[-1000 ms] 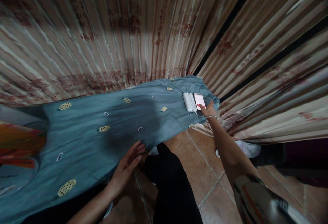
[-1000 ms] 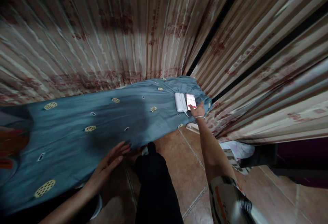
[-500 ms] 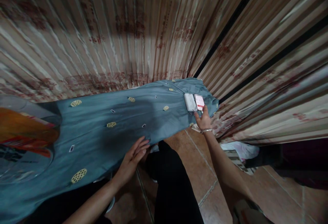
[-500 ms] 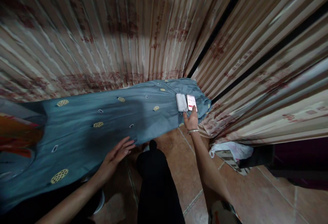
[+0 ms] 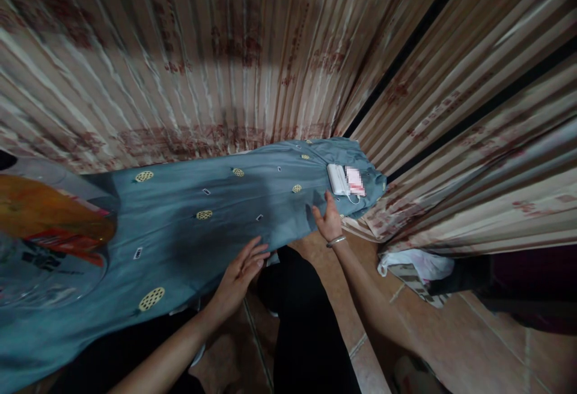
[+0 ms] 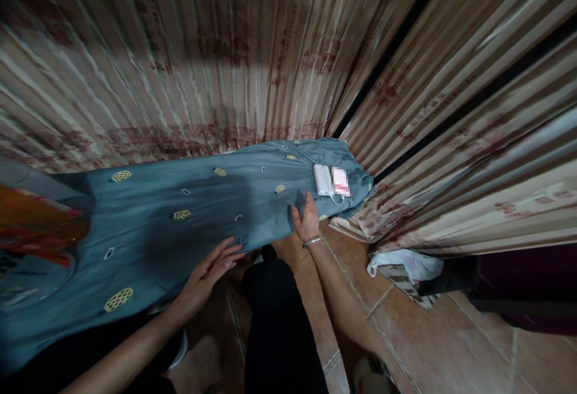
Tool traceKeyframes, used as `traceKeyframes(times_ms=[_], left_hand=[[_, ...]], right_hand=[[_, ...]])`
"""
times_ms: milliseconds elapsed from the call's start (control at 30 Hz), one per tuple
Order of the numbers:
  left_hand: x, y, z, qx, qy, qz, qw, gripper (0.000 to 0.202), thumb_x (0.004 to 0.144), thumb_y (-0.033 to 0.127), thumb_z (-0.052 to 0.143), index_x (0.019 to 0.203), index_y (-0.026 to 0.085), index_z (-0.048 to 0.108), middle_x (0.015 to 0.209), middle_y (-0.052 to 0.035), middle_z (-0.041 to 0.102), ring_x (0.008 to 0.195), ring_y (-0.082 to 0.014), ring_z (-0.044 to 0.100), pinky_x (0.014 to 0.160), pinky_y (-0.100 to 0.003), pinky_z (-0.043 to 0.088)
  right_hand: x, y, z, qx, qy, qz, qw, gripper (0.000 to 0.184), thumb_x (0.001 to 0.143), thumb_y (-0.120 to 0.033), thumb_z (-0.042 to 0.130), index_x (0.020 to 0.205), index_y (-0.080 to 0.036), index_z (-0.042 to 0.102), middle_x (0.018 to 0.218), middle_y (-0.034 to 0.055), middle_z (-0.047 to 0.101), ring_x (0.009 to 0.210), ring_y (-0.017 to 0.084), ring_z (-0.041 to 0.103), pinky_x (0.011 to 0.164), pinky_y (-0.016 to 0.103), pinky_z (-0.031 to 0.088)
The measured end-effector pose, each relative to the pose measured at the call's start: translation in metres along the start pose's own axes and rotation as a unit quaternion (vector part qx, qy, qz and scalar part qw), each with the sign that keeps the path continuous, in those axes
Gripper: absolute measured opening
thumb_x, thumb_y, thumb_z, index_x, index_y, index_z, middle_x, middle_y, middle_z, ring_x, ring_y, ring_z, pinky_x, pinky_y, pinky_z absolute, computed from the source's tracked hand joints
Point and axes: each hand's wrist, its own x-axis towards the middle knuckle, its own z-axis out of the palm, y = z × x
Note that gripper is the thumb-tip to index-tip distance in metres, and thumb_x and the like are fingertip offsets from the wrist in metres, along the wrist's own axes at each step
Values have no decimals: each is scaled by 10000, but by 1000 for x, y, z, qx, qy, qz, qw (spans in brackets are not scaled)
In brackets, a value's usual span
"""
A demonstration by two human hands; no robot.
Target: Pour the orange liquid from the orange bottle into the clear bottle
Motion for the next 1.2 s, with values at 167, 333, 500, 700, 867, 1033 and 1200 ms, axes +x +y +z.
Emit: traceKeyframes(times_ms=[167, 333, 500, 700, 867, 1033, 1200], left_hand=[[5, 2, 1, -52, -2, -20, 998, 623, 760, 472, 899, 1303, 218, 730, 1315, -176, 750, 1224, -363, 715, 1133, -521, 467], [17, 7, -6, -122, -10, -40, 992, 621, 743, 573, 872, 1224, 198, 752, 1353, -192, 730, 1300, -422, 660, 1085, -591, 496], [15, 19, -9, -175, -39, -40, 983, 467, 822, 558, 791, 1123, 201, 791, 1367, -155, 727, 1405, -411, 576, 1155, -609, 440], [12, 24, -9, -188, -31, -43, 981, 392, 786, 511, 839, 1014, 193, 808, 1287, -153, 760, 1377, -408, 600, 1167, -614, 435], [15, 33, -12, -178, -6, -23, 984, 461, 762, 470, 863, 1118, 182, 806, 1308, -171, 749, 1318, -413, 645, 1158, -622, 437], [19, 46, -12, -166, 14, 6, 986, 574, 748, 496, 874, 1221, 186, 779, 1415, -205, 693, 1413, -440, 569, 1163, -595, 428], [25, 35, -5, -155, 45, -14, 987, 667, 716, 387, 937, 1316, 221, 698, 1448, -177, 677, 1433, -400, 563, 1154, -578, 449]], right_hand=[[15, -80, 17, 62, -45, -71, 995, 669, 992, -454, 541, 1557, -106, 454, 1565, 222, 558, 1481, 324, 533, 1247, 533, 429], [8, -176, 44, 148, -153, -196, 957, 482, 1067, -380, 486, 1510, -197, 539, 1537, 124, 610, 1481, 230, 539, 1261, 412, 425], [-14, -215, 70, 105, -238, -243, 934, 380, 1097, -391, 501, 1363, -165, 653, 1436, 140, 682, 1365, 248, 636, 1193, 415, 497], [-18, -207, 77, 46, -243, -248, 937, 262, 1092, -358, 541, 1179, -188, 719, 1237, 126, 765, 1206, 237, 721, 1084, 370, 554], [-10, -180, 71, 82, -202, -187, 958, 314, 1083, -398, 540, 1244, -192, 713, 1245, 148, 767, 1228, 261, 717, 1097, 403, 543], [1, -152, 66, 102, -151, -77, 980, 411, 1107, -470, 430, 1251, -219, 723, 1274, 151, 772, 1239, 277, 722, 1100, 431, 541], [-12, -173, 60, 266, -154, -10, 952, 698, 1046, -746, 313, 1249, -233, 741, 1280, 129, 773, 1274, 264, 712, 1105, 412, 546]])
